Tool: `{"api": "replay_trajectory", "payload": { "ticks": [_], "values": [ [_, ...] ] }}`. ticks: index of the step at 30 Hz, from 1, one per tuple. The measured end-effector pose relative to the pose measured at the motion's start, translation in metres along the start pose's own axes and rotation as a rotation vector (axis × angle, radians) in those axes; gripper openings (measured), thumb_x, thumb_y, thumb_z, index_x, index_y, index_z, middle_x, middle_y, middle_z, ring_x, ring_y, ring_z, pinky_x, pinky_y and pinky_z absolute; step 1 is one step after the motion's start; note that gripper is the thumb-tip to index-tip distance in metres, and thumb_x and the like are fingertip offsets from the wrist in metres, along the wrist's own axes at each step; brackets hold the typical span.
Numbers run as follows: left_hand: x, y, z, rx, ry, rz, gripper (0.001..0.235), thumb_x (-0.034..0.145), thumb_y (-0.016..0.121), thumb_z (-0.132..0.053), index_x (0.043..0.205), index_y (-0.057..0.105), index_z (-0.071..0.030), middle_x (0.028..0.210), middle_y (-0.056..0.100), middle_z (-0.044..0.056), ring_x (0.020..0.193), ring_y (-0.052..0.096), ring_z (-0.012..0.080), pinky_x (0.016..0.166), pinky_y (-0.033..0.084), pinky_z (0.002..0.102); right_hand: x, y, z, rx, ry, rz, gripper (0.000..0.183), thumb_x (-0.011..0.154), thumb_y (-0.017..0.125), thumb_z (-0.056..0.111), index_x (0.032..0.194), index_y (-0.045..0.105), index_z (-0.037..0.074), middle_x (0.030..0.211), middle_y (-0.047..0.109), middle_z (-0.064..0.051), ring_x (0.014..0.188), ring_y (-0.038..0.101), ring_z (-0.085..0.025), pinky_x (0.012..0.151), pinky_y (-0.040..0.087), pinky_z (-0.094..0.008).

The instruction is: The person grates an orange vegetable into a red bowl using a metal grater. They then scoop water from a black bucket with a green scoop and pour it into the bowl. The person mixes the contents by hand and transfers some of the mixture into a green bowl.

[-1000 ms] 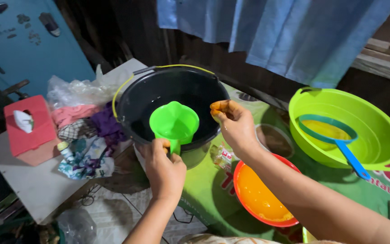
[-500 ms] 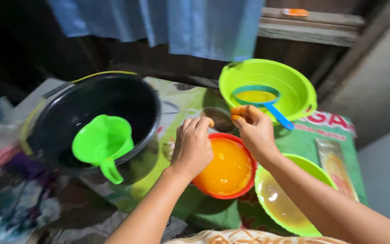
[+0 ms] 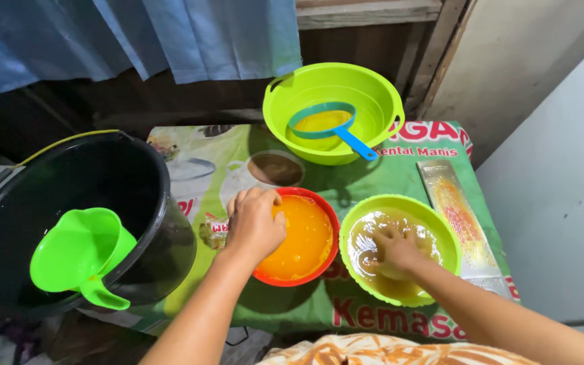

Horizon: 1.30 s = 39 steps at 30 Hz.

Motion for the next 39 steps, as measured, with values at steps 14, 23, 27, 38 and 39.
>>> {"api": "replay_trajectory", "payload": {
  "ticks": [14,23,27,38,39],
  "values": [
    [-0.003,-0.007,0.017,0.119,-0.067,0.063,0.019,0.075,0.074,-0.013,0.094,0.074,-0.009,0.104,0.069,0.015,0.109,0.058,0.0363,0.102,0.038,0.048,0.041,0.071,-0.011,0.532,-0.123,-0.131,0.040,0.108,0.037,0.023,0.138,0.053,0.003,0.144,0.053,-0.024,0.133,0.049,-0.039,0.114,0.038,-0.044],
    [-0.022,0.018,-0.013,0.114,0.069,0.096,0.019,0.073,0.075,-0.013,0.091,0.073,-0.006,0.099,0.067,0.016,0.107,0.057,0.0372,0.101,0.039,0.050,0.026,0.031,-0.021,0.337,0.007,-0.182,0.034,0.100,0.051,0.026,0.112,0.073,0.004,0.115,0.072,-0.026,0.104,0.070,-0.036,0.095,0.054,-0.044],
    [-0.057,0.044,-0.039,0.092,0.032,0.392,0.030,0.077,0.073,-0.015,0.106,0.070,-0.006,0.116,0.064,0.016,0.122,0.052,0.0350,0.108,0.033,0.053,0.019,0.008,-0.019,0.217,0.016,-0.179,0.040,0.093,0.064,0.038,0.113,0.074,0.005,0.121,0.075,-0.023,0.115,0.070,-0.035,0.103,0.054,-0.042],
    [-0.067,0.107,-0.079,0.067,0.021,0.766,0.099,0.085,0.080,-0.041,0.152,0.023,0.004,0.163,0.020,0.024,0.154,0.009,0.0390,0.121,0.003,0.059,0.008,0.025,0.004,0.092,-0.148,-0.036,0.064,0.089,0.068,0.046,0.146,0.047,0.029,0.167,0.018,-0.013,0.154,0.015,-0.040,0.122,0.023,-0.061],
    [-0.068,0.110,-0.078,0.088,0.024,0.765,0.099,0.084,0.080,-0.041,0.151,0.025,0.005,0.162,0.022,0.025,0.154,0.010,0.0389,0.122,0.003,0.059,0.006,0.027,0.003,0.058,-0.183,-0.030,0.062,0.090,0.065,0.048,0.146,0.048,0.028,0.167,0.021,-0.011,0.154,0.018,-0.039,0.122,0.025,-0.061]
  ]
}}
Point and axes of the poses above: each hand's wrist, its own x-axis towards the middle knuckle, its own y-axis out of the palm, z = x × y, the point moved 2 cm from there along x, towards the middle knuckle
